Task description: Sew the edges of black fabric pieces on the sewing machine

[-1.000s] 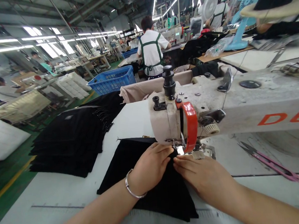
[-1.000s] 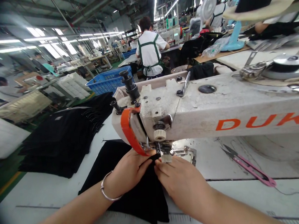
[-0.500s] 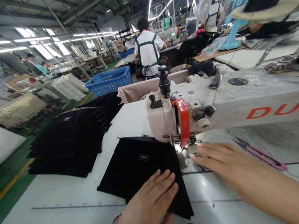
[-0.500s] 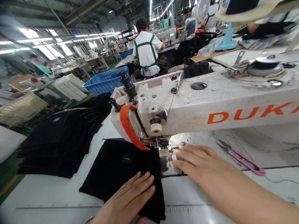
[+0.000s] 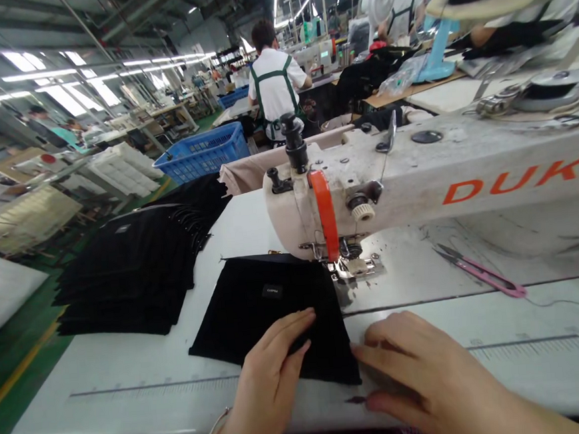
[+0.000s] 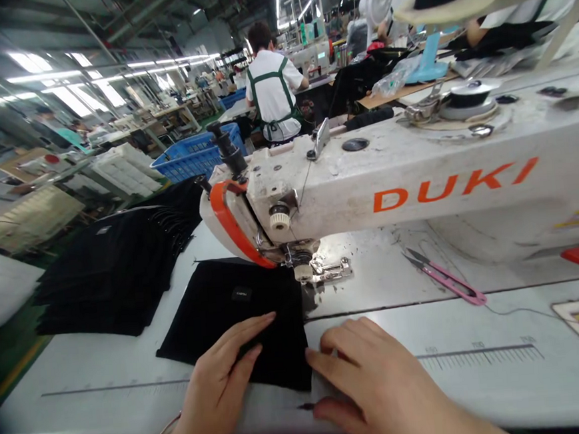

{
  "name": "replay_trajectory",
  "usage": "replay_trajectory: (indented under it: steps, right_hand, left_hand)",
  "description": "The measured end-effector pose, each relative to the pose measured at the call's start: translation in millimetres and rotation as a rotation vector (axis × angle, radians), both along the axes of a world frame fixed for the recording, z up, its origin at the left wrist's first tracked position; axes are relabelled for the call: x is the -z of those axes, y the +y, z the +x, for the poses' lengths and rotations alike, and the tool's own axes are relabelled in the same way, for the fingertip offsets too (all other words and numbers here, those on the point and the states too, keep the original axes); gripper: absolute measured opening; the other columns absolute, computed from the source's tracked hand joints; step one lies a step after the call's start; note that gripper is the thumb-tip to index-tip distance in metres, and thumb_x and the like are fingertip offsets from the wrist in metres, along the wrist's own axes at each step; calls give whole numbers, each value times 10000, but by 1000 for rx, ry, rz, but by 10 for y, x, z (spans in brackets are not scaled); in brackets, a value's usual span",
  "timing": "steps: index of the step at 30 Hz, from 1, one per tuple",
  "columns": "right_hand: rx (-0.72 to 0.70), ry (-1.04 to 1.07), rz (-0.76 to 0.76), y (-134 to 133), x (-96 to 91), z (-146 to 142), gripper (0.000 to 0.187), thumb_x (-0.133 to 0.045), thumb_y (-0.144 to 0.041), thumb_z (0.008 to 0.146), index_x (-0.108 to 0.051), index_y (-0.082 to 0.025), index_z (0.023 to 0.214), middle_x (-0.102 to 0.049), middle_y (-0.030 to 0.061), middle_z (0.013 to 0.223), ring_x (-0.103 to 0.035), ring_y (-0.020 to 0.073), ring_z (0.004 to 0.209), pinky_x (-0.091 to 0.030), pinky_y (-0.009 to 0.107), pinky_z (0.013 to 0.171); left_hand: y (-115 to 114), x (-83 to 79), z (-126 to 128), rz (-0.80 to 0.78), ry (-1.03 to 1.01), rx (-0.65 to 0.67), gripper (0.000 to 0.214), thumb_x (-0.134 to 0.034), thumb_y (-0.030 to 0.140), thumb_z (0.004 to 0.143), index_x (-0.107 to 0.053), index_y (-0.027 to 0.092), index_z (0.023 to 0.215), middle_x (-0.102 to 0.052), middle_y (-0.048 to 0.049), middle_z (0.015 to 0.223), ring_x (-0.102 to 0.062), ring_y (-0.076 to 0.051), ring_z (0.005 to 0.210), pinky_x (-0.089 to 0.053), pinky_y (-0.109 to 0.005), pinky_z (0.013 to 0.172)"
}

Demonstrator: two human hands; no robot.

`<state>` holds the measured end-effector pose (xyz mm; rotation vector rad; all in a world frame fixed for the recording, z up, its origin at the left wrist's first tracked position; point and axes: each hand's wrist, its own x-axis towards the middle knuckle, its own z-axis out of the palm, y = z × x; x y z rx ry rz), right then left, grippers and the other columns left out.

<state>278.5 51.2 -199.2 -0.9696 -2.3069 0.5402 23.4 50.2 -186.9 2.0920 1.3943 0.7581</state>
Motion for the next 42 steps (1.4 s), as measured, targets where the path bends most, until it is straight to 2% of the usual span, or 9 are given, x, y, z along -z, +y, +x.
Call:
replay_trajectory:
  steps: [2, 7, 11, 14, 17, 21, 29, 36, 42]
  right_hand:
    - [35, 60, 40, -87, 60, -42, 283, -606, -261, 913, -611, -247, 1196, -628, 55, 968, -553, 190, 827, -448, 328, 714]
    - [-33, 90, 79, -101, 128, -149, 249, -428, -133, 960, -652, -217, 891, -635, 35, 845, -506, 176, 733, -414, 316, 639]
    - [-59, 88, 173, -99, 159, -155, 242, -411, -134, 973, -642, -179, 916, -663, 72, 1121, -558, 201, 927, -477, 337, 775]
    - [-115, 140, 173, -96, 188, -152, 237, -406, -147, 986, -641, -166, 958, -694, 69, 1053, -587, 192, 926, -507, 314, 801]
    - [-107, 170, 151, -97, 195, -142, 241, -409, -133, 982, -644, -175, 945, -707, 58, 996, -614, 186, 898, -526, 302, 799]
    - [-82, 103, 104, -94, 176, -120, 218, -435, -150, 978, -648, -185, 997, -709, 48, 940, -629, 187, 844, -542, 302, 758]
    - [-111, 52, 328, 58, 96, -180, 342, -365, -130, 992, -677, -216, 880, -712, 8, 784, -653, 151, 728, -547, 269, 686]
    - [-94, 90, 319, 108, 116, -190, 322, -370, -152, 1012, -685, -193, 961, -726, 26, 953, -646, 164, 937, -517, 289, 797]
    - [-57, 103, 162, 54, 157, -167, 220, -475, -155, 978, -681, -185, 1050, -695, 35, 971, -608, 183, 910, -502, 328, 812]
  left_hand:
    - [10, -29, 10, 23, -12, -8, 346, -446, 188, 978, -566, 286, 1288, -610, -11, 1312, -563, -179, 1233, -482, -346, 1076]
    - [67, -192, 0, 153, 68, -15, 404, -433, 147, 964, -519, 260, 1341, -588, -21, 1349, -553, -182, 1251, -485, -346, 1074]
    - [95, -286, 51, 309, 409, 356, 541, -381, 36, 896, -408, 139, 1426, -479, -70, 1459, -395, -212, 1386, -374, -409, 1165]
    - [75, -241, 120, 332, 635, 531, 555, -386, 40, 879, -374, 51, 1434, -399, -126, 1508, -285, -260, 1438, -326, -442, 1189]
    - [51, -171, 163, 314, 685, 544, 532, -399, 66, 889, -393, 46, 1421, -358, -144, 1528, -297, -268, 1432, -355, -413, 1174]
    - [57, -174, 204, 305, 627, 507, 449, -408, 97, 916, -472, 57, 1358, -478, -130, 1450, -417, -256, 1363, -421, -384, 1132]
    - [142, -77, 214, 314, 693, 570, 442, -509, 253, 955, -469, 119, 1374, -506, -66, 1434, -402, -252, 1356, -361, -414, 1168]
    - [343, -31, 144, 374, 674, 535, 452, -500, 176, 948, -442, 94, 1388, -501, -97, 1422, -406, -251, 1351, -371, -404, 1159]
    - [316, -77, 170, 508, 322, 450, 192, -494, 105, 958, -635, 108, 1089, -689, -68, 1053, -624, -174, 959, -562, -325, 862]
